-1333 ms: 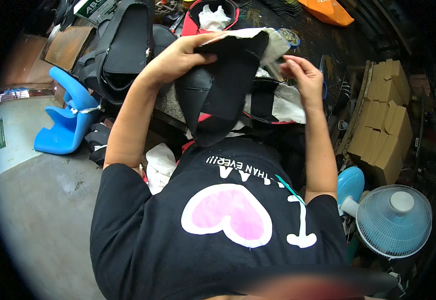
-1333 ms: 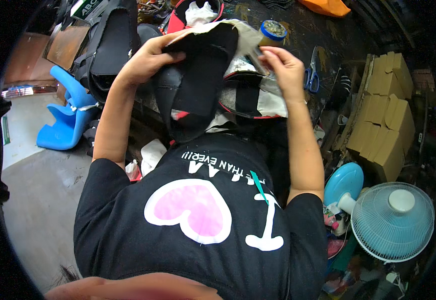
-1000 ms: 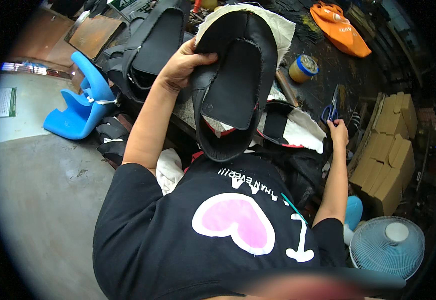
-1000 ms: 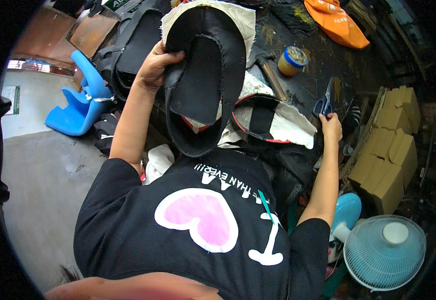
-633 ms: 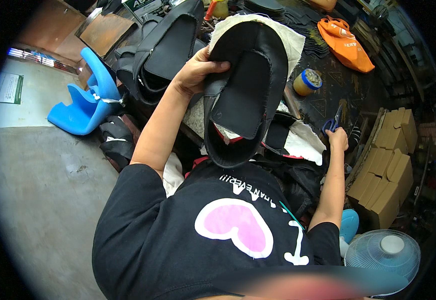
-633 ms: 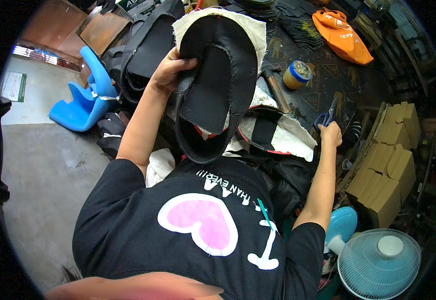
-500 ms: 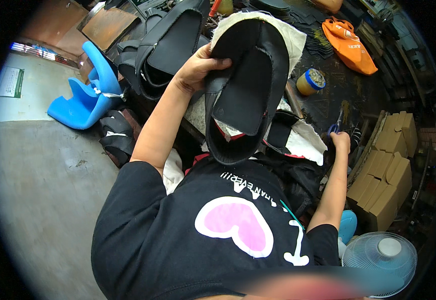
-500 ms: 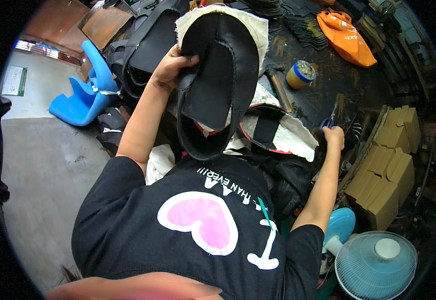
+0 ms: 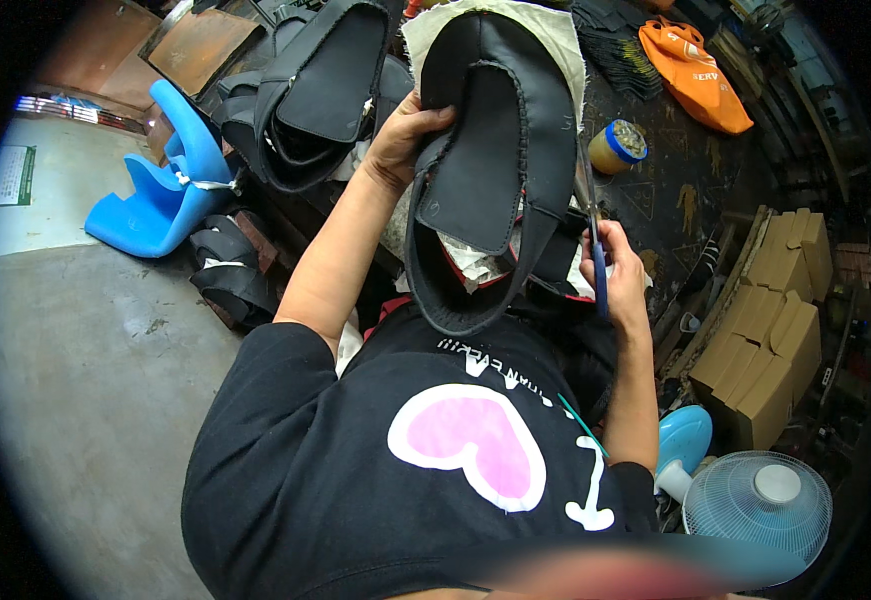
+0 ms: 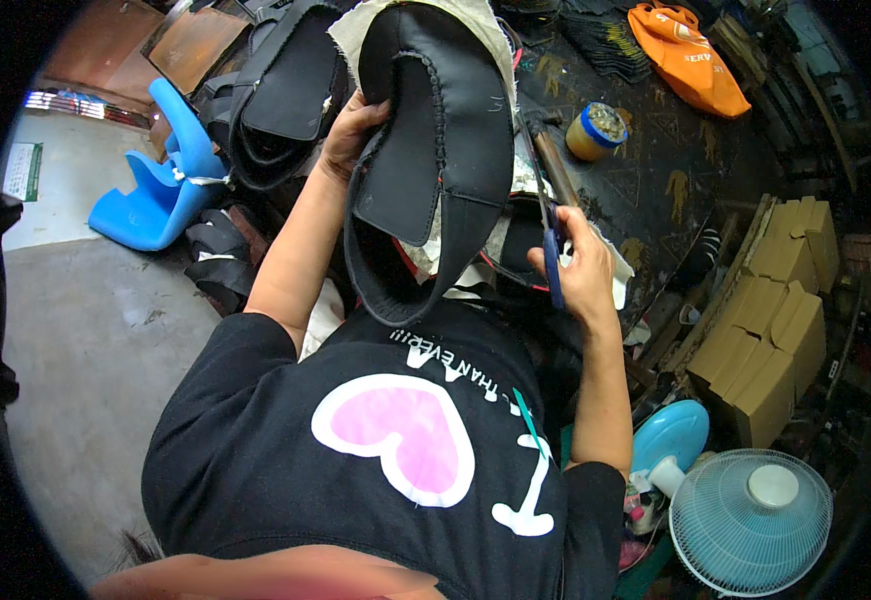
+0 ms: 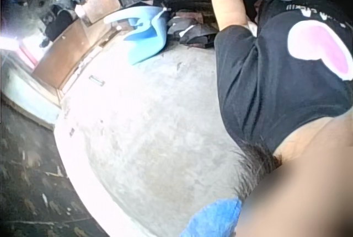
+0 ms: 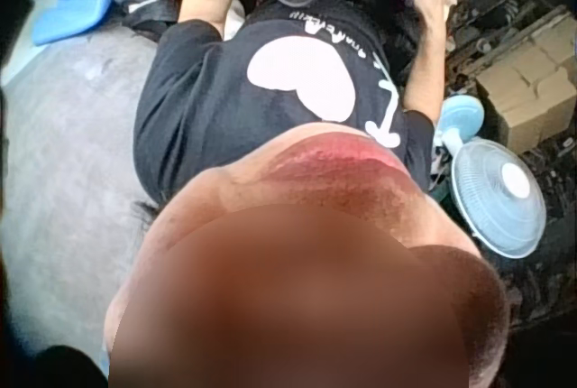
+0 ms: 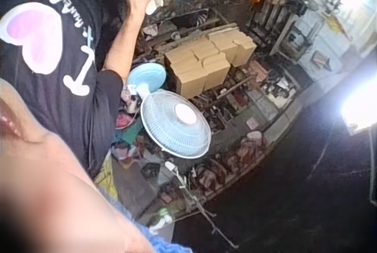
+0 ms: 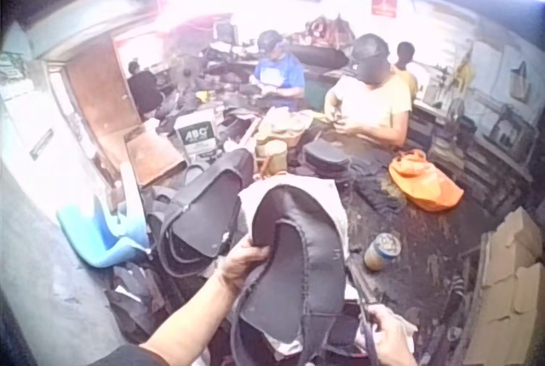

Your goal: The person inserts white padding into the interior of a black shoe, then uses scissors to trim excess material along the shoe's edge. The person repeats this process on a second shoe, adjusting the padding and trimming it to fit.

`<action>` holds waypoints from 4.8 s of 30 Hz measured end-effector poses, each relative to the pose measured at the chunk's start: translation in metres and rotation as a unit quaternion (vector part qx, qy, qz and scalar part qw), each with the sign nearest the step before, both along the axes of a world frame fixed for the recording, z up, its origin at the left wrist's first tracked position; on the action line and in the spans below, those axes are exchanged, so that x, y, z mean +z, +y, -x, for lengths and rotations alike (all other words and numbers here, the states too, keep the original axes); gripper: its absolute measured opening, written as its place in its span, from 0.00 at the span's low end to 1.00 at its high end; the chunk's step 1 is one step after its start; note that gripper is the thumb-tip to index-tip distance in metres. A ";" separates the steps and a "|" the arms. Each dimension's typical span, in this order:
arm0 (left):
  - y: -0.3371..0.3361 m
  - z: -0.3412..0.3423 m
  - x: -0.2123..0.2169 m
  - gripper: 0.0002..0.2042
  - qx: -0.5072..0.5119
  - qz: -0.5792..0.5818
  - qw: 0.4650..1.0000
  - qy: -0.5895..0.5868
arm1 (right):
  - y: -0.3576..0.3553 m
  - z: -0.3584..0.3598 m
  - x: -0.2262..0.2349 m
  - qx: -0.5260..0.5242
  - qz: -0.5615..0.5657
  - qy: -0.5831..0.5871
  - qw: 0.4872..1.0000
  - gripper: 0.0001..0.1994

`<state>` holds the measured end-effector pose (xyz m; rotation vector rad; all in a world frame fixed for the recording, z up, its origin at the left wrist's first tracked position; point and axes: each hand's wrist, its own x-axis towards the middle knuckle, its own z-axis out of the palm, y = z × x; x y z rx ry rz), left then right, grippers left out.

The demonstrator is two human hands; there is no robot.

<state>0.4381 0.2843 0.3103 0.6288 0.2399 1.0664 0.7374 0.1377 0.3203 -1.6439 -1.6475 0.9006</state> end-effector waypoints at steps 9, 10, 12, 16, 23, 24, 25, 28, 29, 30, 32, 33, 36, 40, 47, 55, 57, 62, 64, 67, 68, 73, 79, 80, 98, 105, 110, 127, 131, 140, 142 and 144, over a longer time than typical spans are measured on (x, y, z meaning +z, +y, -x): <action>0.003 -0.004 -0.006 0.20 -0.045 -0.016 0.999 0.014 | 0.005 0.003 0.000 -0.002 -0.004 0.075 0.997 0.16; 0.003 -0.003 -0.006 0.20 -0.044 -0.025 0.998 0.023 | 0.004 0.003 -0.001 -0.012 0.015 0.111 0.994 0.15; 0.004 -0.001 -0.005 0.20 -0.057 -0.014 0.998 0.021 | -0.001 0.001 0.001 -0.009 0.067 0.215 0.974 0.14; 0.005 0.003 0.000 0.22 -0.075 -0.025 0.996 0.049 | 0.001 0.005 0.004 0.000 0.060 0.276 0.959 0.13; 0.005 0.011 0.011 0.23 -0.090 -0.053 0.984 0.144 | 0.004 0.004 0.010 0.026 0.018 0.252 0.967 0.13; 0.005 0.014 0.012 0.23 -0.099 -0.051 0.982 0.154 | 0.002 0.002 0.011 0.030 0.047 0.280 0.958 0.13; 0.005 0.017 0.013 0.24 -0.104 -0.053 0.979 0.166 | 0.001 0.000 0.012 0.039 0.065 0.314 0.946 0.13; 0.005 0.021 0.017 0.24 -0.122 -0.065 0.970 0.202 | 0.005 -0.002 0.012 0.072 0.003 0.222 0.972 0.15; 0.004 0.022 0.018 0.25 -0.125 -0.072 0.966 0.216 | 0.006 -0.002 0.012 0.081 -0.021 0.184 0.979 0.16; 0.003 0.022 0.020 0.25 -0.137 -0.076 0.960 0.234 | 0.008 -0.004 0.012 0.085 -0.032 0.174 0.981 0.16; 0.001 0.022 0.023 0.26 -0.155 -0.084 0.946 0.273 | 0.010 -0.008 0.015 0.091 -0.034 0.138 0.986 0.17; 0.001 0.023 0.024 0.26 -0.160 -0.084 0.943 0.278 | 0.009 -0.010 0.016 0.096 -0.009 0.152 0.984 0.17; -0.001 0.031 0.029 0.27 -0.175 -0.087 0.937 0.291 | 0.003 -0.017 0.019 0.107 0.049 0.174 0.978 0.19; -0.003 0.038 0.028 0.26 -0.158 -0.091 0.929 0.323 | 0.001 -0.017 0.015 0.140 0.056 0.164 0.975 0.18; -0.012 0.036 0.013 0.23 -0.134 -0.026 0.980 0.143 | 0.004 0.004 0.005 0.100 0.017 0.037 0.994 0.21; -0.016 0.024 0.004 0.24 -0.151 -0.018 0.976 0.158 | 0.006 0.016 0.004 0.102 -0.006 0.137 0.985 0.19; -0.015 0.025 0.004 0.24 -0.158 -0.008 0.974 0.160 | 0.004 0.016 0.004 0.118 0.008 0.190 0.975 0.18; -0.009 0.034 0.009 0.25 -0.167 -0.031 0.962 0.213 | -0.002 0.007 0.006 0.123 0.078 0.307 0.941 0.16; -0.007 0.037 0.013 0.26 -0.173 -0.050 0.952 0.249 | 0.000 0.003 0.006 0.141 0.039 0.262 0.954 0.17; -0.005 0.039 0.019 0.28 -0.205 -0.093 0.929 0.295 | 0.004 0.000 0.004 0.138 0.006 0.176 0.975 0.19; -0.004 0.040 0.021 0.29 -0.227 -0.100 0.917 0.314 | 0.003 -0.002 0.005 0.131 0.012 0.159 0.978 0.22; -0.008 0.046 0.029 0.30 -0.238 -0.122 0.894 0.358 | -0.002 -0.009 0.009 0.157 0.069 0.212 0.962 0.23; -0.008 0.046 0.036 0.27 -0.268 -0.167 0.863 0.394 | 0.003 -0.017 0.019 0.179 0.069 0.030 0.981 0.25; -0.008 0.047 0.038 0.27 -0.268 -0.165 0.856 0.411 | 0.003 -0.017 0.020 0.171 0.071 0.022 0.982 0.24; -0.015 0.054 0.041 0.29 -0.280 -0.155 0.849 0.420 | -0.005 -0.007 0.016 0.222 0.136 0.085 0.962 0.43; -0.014 0.058 0.040 0.29 -0.293 -0.142 0.844 0.427 | -0.008 -0.008 0.013 0.235 0.150 0.103 0.955 0.41; -0.014 0.058 0.043 0.29 -0.302 -0.177 0.827 0.440 | -0.009 -0.006 0.015 0.233 0.152 0.082 0.957 0.42; -0.012 0.067 0.042 0.28 -0.312 -0.202 0.809 0.455 | -0.022 -0.009 0.024 0.196 0.228 0.166 0.939 0.36; -0.012 0.060 0.045 0.30 -0.332 -0.245 0.796 0.444 | -0.016 -0.006 0.027 0.228 0.153 0.128 0.953 0.32; -0.005 0.057 0.046 0.28 -0.418 -0.318 0.776 0.349 | -0.013 -0.005 0.043 0.256 0.151 0.060 0.953 0.26; -0.001 0.051 0.043 0.28 -0.397 -0.425 0.741 0.337 | -0.012 -0.002 0.048 0.264 0.119 0.001 0.957 0.25; -0.002 0.051 0.043 0.28 -0.423 -0.366 0.748 0.356 | -0.010 -0.002 0.053 0.270 0.101 -0.068 0.955 0.24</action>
